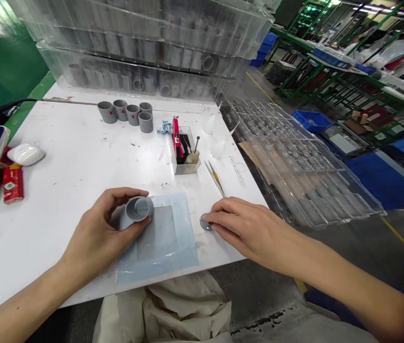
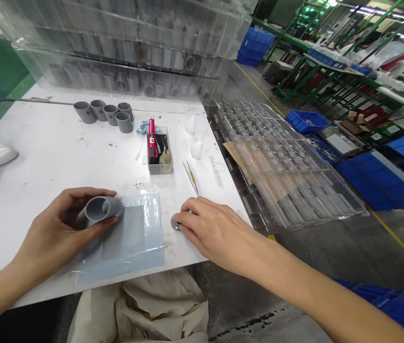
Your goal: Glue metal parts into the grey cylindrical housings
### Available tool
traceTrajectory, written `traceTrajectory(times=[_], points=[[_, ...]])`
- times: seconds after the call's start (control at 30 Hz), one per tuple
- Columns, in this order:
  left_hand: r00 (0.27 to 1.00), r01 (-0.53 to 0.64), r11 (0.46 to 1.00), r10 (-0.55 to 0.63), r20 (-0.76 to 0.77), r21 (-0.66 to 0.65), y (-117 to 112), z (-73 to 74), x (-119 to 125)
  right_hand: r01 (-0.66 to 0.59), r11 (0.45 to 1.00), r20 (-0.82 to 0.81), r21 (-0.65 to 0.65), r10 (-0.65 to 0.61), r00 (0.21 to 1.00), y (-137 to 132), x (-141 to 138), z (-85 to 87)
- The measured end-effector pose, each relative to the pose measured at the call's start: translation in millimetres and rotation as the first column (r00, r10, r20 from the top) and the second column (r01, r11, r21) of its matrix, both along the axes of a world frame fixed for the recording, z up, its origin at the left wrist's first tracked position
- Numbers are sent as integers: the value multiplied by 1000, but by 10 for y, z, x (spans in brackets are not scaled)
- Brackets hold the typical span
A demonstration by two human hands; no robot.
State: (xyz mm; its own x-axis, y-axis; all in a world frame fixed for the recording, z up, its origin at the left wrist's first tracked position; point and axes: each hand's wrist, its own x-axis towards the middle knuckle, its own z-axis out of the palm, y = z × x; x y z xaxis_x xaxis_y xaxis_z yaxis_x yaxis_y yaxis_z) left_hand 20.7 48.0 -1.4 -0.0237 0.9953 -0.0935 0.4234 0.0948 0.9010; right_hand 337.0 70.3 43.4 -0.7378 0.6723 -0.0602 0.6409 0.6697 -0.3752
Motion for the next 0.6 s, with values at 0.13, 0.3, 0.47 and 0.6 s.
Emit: traceTrajectory(times=[0.13, 0.3, 0.47, 0.6], points=[[993, 74, 997, -74, 96, 7, 0, -22, -24, -43, 996, 38, 75, 40, 998, 130, -79, 6], [986, 116, 991, -123, 108, 72, 7, -47, -38, -55, 996, -8, 69, 55, 998, 196, -128, -16], [980, 173, 977, -184, 76, 129, 8, -17, -55, -48, 999, -23, 20, 48, 999, 253, -118, 11], [974, 182, 973, -198, 107, 144, 26, -11, -54, -17, 999, -179, 37, 24, 984, 380, -257, 117]])
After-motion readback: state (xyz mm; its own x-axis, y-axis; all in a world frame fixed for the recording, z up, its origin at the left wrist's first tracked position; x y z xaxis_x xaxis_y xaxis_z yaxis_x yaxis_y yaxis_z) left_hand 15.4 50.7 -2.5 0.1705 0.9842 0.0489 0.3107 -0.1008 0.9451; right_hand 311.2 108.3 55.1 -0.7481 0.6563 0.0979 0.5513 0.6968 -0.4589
